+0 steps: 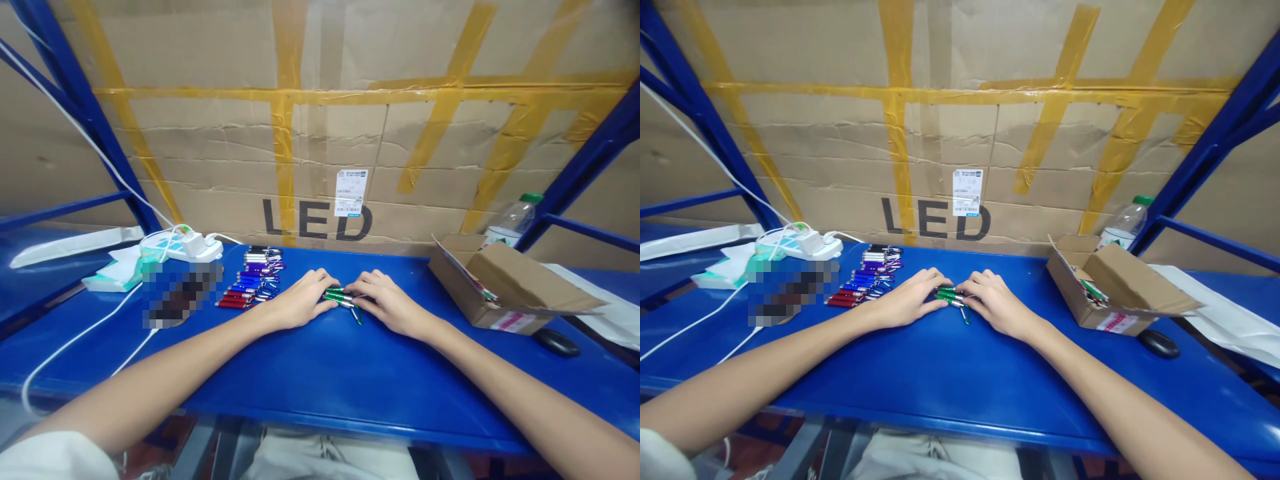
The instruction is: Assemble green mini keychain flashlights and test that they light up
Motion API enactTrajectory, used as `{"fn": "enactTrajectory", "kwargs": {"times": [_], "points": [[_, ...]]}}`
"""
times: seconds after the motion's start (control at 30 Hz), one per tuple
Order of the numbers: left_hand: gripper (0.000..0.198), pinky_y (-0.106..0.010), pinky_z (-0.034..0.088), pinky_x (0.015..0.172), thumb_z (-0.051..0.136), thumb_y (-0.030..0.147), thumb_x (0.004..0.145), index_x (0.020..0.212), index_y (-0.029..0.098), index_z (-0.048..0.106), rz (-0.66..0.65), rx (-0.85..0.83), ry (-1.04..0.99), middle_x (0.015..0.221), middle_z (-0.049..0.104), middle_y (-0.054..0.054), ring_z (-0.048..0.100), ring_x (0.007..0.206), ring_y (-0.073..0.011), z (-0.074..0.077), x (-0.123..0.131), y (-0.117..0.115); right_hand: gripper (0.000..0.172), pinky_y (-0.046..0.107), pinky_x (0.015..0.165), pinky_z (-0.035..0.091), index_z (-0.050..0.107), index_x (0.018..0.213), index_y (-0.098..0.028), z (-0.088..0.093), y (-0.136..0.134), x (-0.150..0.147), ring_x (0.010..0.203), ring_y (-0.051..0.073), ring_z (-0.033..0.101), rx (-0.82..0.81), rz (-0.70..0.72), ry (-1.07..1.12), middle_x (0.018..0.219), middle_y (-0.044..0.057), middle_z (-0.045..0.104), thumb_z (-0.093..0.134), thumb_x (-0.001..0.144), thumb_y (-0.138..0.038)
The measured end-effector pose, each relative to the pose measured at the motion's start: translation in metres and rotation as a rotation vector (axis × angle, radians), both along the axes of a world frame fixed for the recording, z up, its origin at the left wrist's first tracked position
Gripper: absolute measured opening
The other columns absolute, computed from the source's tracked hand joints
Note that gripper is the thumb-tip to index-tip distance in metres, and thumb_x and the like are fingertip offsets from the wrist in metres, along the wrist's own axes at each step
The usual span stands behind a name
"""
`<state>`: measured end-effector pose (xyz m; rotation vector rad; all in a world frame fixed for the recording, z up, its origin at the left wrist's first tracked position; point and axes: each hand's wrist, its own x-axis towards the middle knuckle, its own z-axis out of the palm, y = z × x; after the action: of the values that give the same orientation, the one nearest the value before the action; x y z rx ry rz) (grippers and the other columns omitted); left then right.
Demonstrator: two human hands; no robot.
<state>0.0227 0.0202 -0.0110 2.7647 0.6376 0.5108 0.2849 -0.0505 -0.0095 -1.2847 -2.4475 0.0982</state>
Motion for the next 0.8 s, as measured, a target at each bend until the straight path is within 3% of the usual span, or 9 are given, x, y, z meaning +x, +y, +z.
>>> {"fn": "enactTrajectory", "kwargs": {"times": [0.23,0.33,0.53,0.67,0.8], "points": [[0.043,-0.047,0.048,0.107,0.066,0.039,0.107,0.145,0.019,0.059,0.097,-0.006,0.049,0.135,0.065,-0.012,0.056,0.121,-0.0320,0.005,0.000,-0.002,0.018,0.046,0.094,0.047,0.065,0.107,-0.023,0.006,0.000,0.015,0.104,0.029,0.060,-0.014,-0.097,0.014,0.111,0.010,0.069,0.054,0.112,-0.037],[0.035,-0.046,0.049,0.105,0.065,0.037,0.108,0.137,0.020,0.063,0.087,-0.015,0.049,0.132,0.065,-0.011,0.056,0.119,-0.0311,0.005,0.001,-0.003,0.019,0.044,0.093,0.048,0.064,0.102,-0.023,0.010,-0.002,0.015,0.101,0.028,0.061,-0.085,-0.055,0.004,0.106,0.009,0.070,0.054,0.111,-0.037],[0.035,-0.045,0.048,0.105,0.066,0.038,0.107,0.138,0.021,0.064,0.085,-0.017,0.031,0.131,0.065,-0.010,0.056,0.119,-0.0306,0.004,0.001,-0.002,0.024,0.045,0.094,0.046,0.068,0.115,-0.024,0.009,-0.002,0.010,0.106,0.029,0.065,-0.090,-0.050,-0.011,0.114,0.010,0.072,0.047,0.114,-0.035],[0.042,-0.045,0.048,0.104,0.066,0.041,0.107,0.146,0.023,0.061,0.063,0.017,0.013,0.132,0.066,-0.010,0.057,0.118,-0.0307,0.003,0.000,-0.001,0.030,0.049,0.100,0.046,0.069,0.124,-0.026,0.010,-0.002,0.012,0.116,0.031,0.065,-0.067,-0.098,0.016,0.122,0.011,0.072,0.048,0.113,-0.044],[0.031,-0.043,0.048,0.101,0.064,0.039,0.108,0.134,0.024,0.067,0.046,-0.001,-0.001,0.126,0.067,-0.009,0.058,0.115,-0.0294,0.004,0.000,-0.002,0.053,0.057,0.111,0.043,0.062,0.146,-0.029,0.011,-0.006,0.011,0.134,0.038,0.055,-0.066,-0.133,0.054,0.144,0.014,0.065,0.060,0.105,-0.063]]}}
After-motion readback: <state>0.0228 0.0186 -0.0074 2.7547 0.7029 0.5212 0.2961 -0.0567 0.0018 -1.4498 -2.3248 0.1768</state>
